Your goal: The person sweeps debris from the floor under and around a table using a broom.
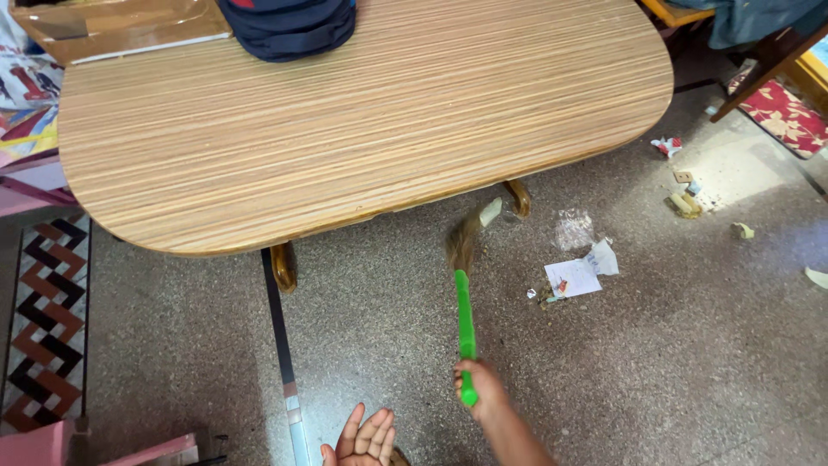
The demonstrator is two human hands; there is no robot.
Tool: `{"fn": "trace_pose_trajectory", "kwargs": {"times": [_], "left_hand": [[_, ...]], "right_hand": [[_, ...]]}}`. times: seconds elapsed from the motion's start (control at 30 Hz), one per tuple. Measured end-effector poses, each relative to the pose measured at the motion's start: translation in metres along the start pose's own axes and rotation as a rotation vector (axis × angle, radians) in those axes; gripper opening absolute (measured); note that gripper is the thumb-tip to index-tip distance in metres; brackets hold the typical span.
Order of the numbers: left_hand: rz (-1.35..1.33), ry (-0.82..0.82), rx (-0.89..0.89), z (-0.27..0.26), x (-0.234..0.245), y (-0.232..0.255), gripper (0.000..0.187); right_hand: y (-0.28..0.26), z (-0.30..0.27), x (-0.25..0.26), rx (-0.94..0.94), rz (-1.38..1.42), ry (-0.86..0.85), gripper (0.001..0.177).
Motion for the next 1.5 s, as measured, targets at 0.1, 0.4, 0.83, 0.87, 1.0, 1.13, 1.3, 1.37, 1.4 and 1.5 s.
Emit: {"fn": "trace_pose_trajectory", "kwargs": {"times": [0.1,0.4,0.83,0.87,1.0,1.13,1.3,1.37,1.4,1.5], "left_hand": [[-0.042,-0.088,-0.015,0.017,-0.018,0.009,0.084],[0.085,0.213,-0.055,0.054,-0.105,0.025,0.080],[0.269,0.554,-0.054,0.063,-0.145,0.053,0.079],[0.258,0.536,-0.058,0.061,-0.146,0.052,0.079],[0.267,0.518,-0.080,0.050,-0.141,0.035,0.079],[0.194,0.357,-0.102,0.037,-0.134,0.006,0.077],[0.150,0.294,-0.048,0.029,-0.141,-0.033,0.076],[0.137,0.275,-0.054,0.030,-0.147,-0.049,0.076],[0.129,0.259,-0.069,0.031,-0.150,-0.056,0.075],[0.196,0.335,-0.077,0.031,-0.162,-0.087,0.077]], "right_hand": [[0.027,-0.051,-0.039,0.044,-0.115,-0.015,0.025],[0.056,-0.061,-0.051,0.158,-0.550,-0.193,0.053],[0.036,-0.038,0.051,-0.089,-0.975,0.044,0.047],[0.031,-0.040,0.060,-0.056,-0.948,0.082,0.045],[0.011,-0.043,0.086,0.032,-0.685,0.120,0.036],[-0.015,-0.040,0.112,-0.061,-0.460,0.128,0.020],[-0.044,-0.047,0.153,-0.050,-0.152,0.130,0.011],[-0.053,-0.054,0.172,-0.017,-0.095,0.108,0.011],[-0.058,-0.058,0.180,0.014,-0.043,0.080,0.011],[-0.064,-0.076,0.207,0.113,0.011,0.057,0.009]]}}
Point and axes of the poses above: each hand's wrist, its own z-axis towards the middle knuckle, its own x-axis out of the back of the hand, y = z × x, the point moved 1 cm from there along z, towards the middle knuckle, and after that the axes turned 9 degrees about -y, right-handed, at the moved point
